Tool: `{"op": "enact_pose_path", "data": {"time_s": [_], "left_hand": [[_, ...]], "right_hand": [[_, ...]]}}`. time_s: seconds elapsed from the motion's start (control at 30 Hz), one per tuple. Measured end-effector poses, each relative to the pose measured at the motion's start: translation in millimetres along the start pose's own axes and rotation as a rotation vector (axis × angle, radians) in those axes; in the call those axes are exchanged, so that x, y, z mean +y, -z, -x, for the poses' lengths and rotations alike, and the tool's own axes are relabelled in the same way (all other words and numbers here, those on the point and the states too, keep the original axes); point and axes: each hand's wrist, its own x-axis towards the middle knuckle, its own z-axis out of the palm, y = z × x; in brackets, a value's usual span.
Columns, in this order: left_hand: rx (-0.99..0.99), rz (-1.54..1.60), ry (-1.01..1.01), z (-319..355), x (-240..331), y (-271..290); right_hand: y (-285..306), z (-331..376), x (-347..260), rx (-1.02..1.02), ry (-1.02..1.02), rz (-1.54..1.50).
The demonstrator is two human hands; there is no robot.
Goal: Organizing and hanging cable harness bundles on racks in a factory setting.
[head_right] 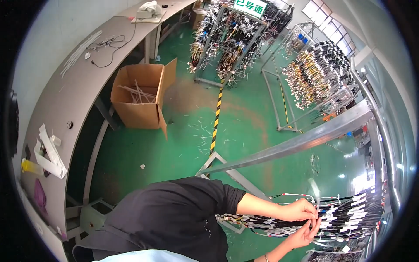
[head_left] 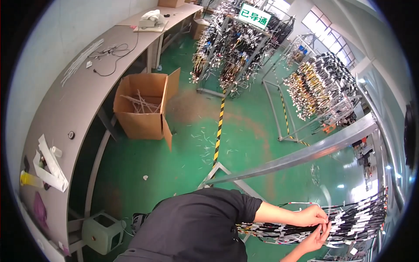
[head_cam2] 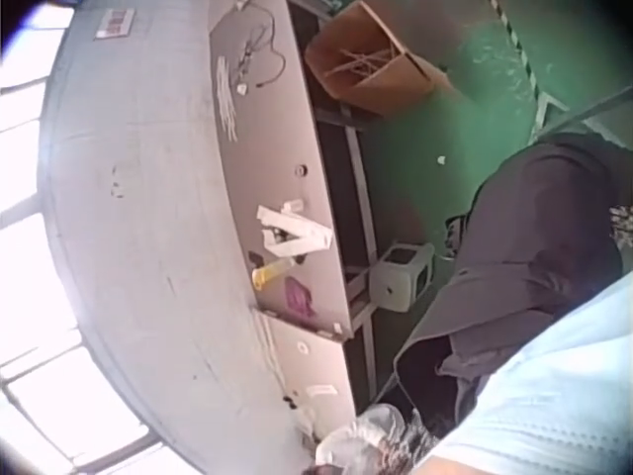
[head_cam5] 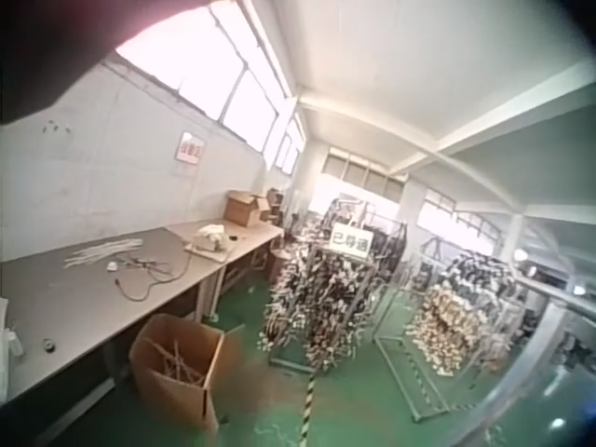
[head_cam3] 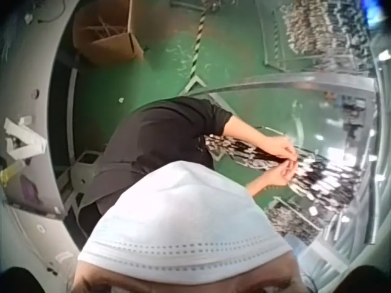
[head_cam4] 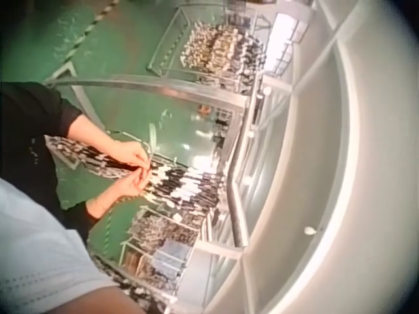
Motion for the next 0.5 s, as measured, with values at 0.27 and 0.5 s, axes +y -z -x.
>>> {"op": "enact_pose_path", "data": {"time_s": [0.27, 0.5], "left_hand": [[0.084, -0.176, -0.125, 6, -5, 3], [0.082, 0.124, 0.058, 1, 3, 21]], "right_hand": [[-3, 0, 30, 0.035, 0.218, 0.223], [-12, 1, 20, 0.164, 0.143, 0.128]]}}
